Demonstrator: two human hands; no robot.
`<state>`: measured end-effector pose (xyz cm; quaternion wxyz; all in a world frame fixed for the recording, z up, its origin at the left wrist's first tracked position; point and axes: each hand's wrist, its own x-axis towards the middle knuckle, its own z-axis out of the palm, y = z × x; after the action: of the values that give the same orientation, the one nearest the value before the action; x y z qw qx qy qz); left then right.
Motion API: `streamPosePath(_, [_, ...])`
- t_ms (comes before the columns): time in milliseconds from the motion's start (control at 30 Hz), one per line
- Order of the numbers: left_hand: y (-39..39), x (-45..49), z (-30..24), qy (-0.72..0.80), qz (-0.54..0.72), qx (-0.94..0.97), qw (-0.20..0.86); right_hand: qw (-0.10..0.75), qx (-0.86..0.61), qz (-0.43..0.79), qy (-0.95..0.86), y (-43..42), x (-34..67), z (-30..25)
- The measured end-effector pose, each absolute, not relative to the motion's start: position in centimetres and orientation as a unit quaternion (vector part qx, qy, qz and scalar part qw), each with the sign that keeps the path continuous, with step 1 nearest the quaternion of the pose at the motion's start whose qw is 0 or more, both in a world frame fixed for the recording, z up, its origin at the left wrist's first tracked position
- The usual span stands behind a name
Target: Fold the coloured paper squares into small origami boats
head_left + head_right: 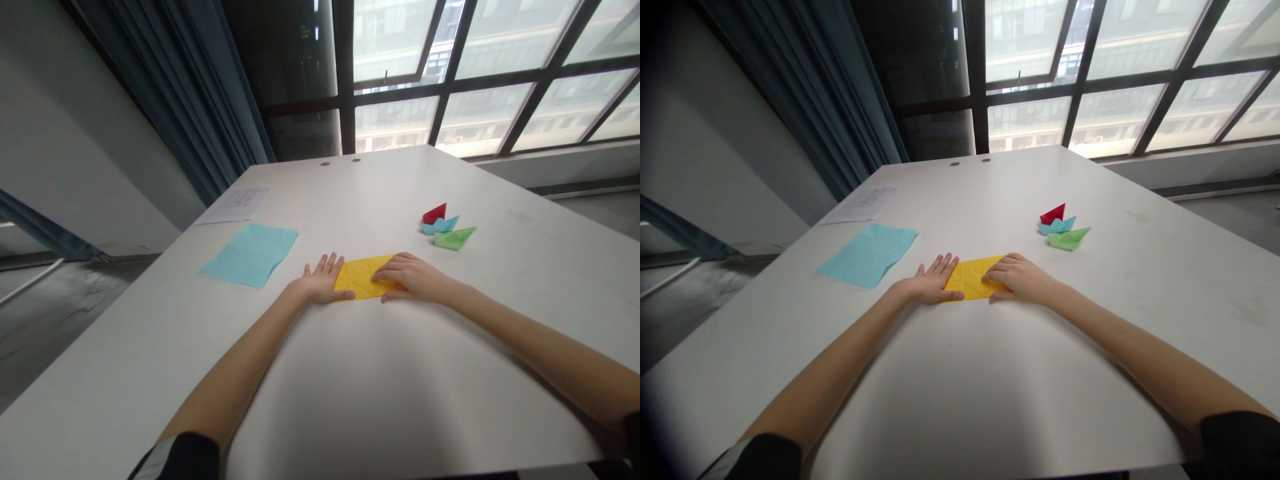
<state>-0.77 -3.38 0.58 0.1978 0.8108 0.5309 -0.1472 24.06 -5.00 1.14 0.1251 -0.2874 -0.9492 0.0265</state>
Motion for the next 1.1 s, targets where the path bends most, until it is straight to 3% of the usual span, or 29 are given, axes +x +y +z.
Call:
streamPosePath(500, [-2.6,-1.7,2.4,0.488,-0.131,0.815,0.282,0.123,-0.233,-0.059,-0.963,-5.8,23.1,0.7])
streamPosePath(667, [-1.4,-1.7,2.7,0.506,0.114,0.778,0.356,0.183,-0.299,-0.083,-0.933,-5.8,23.3,0.9])
streamPosePath(767, [-0.7,-1.3,2.1,0.559,0.282,0.708,0.328,0.246,-0.372,-0.062,-0.893,-5.5,23.6,0.9])
streamPosePath(867, [-0.7,-0.3,1.7,0.605,0.366,0.641,0.300,0.301,-0.438,-0.019,-0.847,-5.2,23.9,1.0])
streamPosePath(933, [-1.5,0.7,1.8,0.607,0.350,0.627,0.340,0.330,-0.468,0.010,-0.820,-5.1,24.0,1.3])
streamPosePath(1100, [-4.8,3.8,2.7,0.529,0.260,0.578,0.564,0.386,-0.489,0.090,-0.777,-5.7,23.5,2.3])
